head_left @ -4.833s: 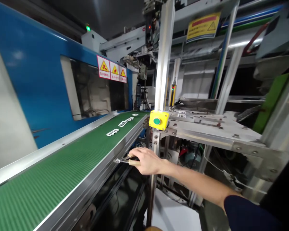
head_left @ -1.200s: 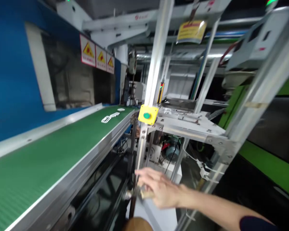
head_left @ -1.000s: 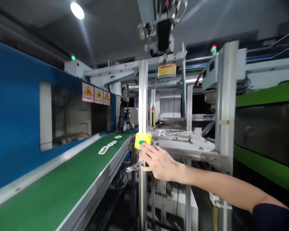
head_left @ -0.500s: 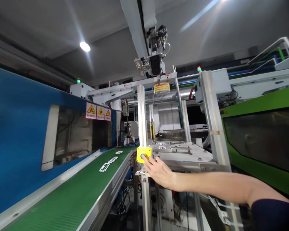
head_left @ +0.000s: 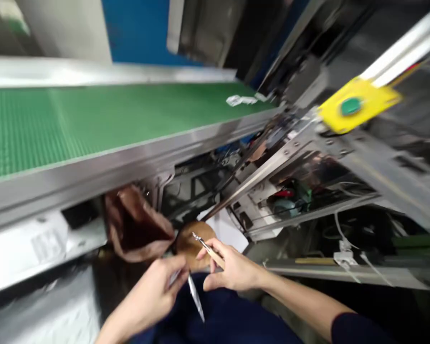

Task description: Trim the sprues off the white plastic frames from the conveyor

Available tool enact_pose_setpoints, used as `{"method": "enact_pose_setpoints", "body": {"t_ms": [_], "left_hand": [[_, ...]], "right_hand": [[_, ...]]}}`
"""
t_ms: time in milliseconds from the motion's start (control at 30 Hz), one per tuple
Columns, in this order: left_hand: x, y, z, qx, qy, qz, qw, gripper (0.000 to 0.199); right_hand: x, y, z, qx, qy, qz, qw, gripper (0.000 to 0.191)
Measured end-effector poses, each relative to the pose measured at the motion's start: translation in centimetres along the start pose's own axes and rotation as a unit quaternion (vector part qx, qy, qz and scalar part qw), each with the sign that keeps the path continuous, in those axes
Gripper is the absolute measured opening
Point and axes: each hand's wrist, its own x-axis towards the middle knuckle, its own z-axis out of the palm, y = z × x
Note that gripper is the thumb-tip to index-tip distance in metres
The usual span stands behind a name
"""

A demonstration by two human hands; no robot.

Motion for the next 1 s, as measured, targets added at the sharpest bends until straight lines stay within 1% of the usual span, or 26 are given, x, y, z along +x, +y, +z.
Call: {"method": "enact_pose_setpoints", "body": {"t_ms": [33, 67, 100, 167, 267, 367, 433, 500, 567, 633, 700, 800, 900, 1000], "left_hand": [[-0.3, -0.1, 0.2, -0.003, -0.005, -0.002, 1.000, 0.025], [-0.5, -0.2, 0.4, -0.002, -0.005, -0.007, 1.000, 0.024], [-0.6, -0.3, 0.5, -0.003, -0.002, -0.014, 1.000, 0.023], [-0.9, -0.4, 0.8, 0.004, 0.013, -0.026, 1.000, 0.022], [-1.4, -0.6, 1.5, 0.002, 0.034, -0.020, 0.999, 0.020], [-1.4, -0.9, 2.1, -0.020, 0.050, -0.016, 0.998, 0.019], [-1.2, -1.1, 2.4, -0.040, 0.053, -0.024, 0.998, 0.019], [-1.0, -1.3, 2.6, -0.063, 0.048, -0.030, 0.996, 0.020], [-0.9, -1.5, 2.8, -0.075, 0.046, -0.040, 0.995, 0.021], [-0.9, -1.7, 3.0, -0.081, 0.047, -0.046, 0.995, 0.022], [-1.0, -1.8, 3.2, -0.088, 0.046, -0.045, 0.994, 0.022], [-0.9, -1.6, 3.4, -0.090, 0.044, -0.040, 0.994, 0.022], [-0.8, -1.2, 3.6, -0.076, 0.044, -0.039, 0.995, 0.022], [-0.7, -0.9, 3.9, -0.062, 0.045, -0.038, 0.996, 0.021]], "right_hand": [[0.1, 0.8, 1.7, 0.055, -0.026, 0.006, 0.998, 0.066], [0.2, 1.5, 3.2, 0.099, -0.039, 0.012, 0.994, 0.069], [0.3, 2.0, 4.3, 0.136, -0.047, 0.019, 0.989, 0.070], [0.6, 2.8, 5.7, 0.185, -0.065, 0.032, 0.980, 0.067], [0.9, 3.6, 6.5, 0.209, -0.077, 0.027, 0.974, 0.064], [0.9, 4.2, 6.3, 0.205, -0.079, 0.008, 0.976, 0.062], [0.9, 4.4, 5.7, 0.179, -0.097, -0.003, 0.979, 0.059], [1.0, 4.5, 4.3, 0.126, -0.122, -0.020, 0.984, 0.059], [1.2, 4.4, 2.2, 0.046, -0.131, -0.047, 0.989, 0.056], [1.3, 4.1, -0.3, -0.062, -0.124, -0.080, 0.987, 0.048], [1.5, 3.7, -2.8, -0.186, -0.128, -0.115, 0.967, 0.039], [1.7, 3.2, -5.3, -0.331, -0.171, -0.161, 0.914, 0.034], [2.0, 2.6, -6.2, -0.404, -0.200, -0.200, 0.870, 0.035], [2.3, 2.0, -6.1, -0.439, -0.217, -0.228, 0.842, 0.032]]}}
